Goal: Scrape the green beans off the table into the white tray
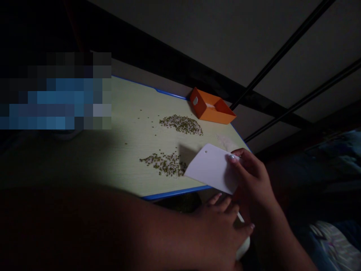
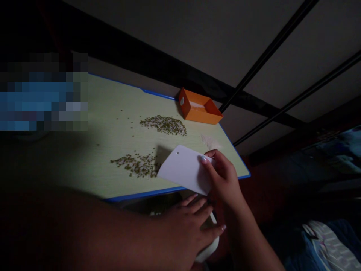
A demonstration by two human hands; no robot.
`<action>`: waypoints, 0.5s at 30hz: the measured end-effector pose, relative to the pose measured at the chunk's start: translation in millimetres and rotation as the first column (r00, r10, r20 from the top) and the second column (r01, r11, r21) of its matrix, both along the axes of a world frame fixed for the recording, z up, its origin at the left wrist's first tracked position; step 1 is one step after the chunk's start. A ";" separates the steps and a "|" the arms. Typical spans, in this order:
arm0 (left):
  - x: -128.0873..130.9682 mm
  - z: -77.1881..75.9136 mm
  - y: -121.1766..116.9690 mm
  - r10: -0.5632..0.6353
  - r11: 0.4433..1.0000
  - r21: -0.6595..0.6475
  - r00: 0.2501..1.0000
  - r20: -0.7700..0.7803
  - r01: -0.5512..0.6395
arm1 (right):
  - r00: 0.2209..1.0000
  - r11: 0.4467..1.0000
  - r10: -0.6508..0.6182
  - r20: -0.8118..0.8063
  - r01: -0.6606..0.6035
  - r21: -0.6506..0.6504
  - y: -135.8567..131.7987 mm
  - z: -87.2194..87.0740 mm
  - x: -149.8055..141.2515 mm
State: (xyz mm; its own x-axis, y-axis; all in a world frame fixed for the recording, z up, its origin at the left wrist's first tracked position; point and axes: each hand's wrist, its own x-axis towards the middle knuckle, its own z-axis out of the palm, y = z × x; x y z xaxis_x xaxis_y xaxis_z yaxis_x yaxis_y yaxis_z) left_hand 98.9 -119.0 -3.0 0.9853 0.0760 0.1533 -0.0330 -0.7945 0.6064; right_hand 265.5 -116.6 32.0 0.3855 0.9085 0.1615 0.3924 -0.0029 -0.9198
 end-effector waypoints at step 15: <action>8.1 -12.9 -0.9 0.010 1.000 0.015 1.000 0.011 -0.010 | 0.987 0.995 -0.077 0.144 0.066 0.080 39.7 -4.6 37.4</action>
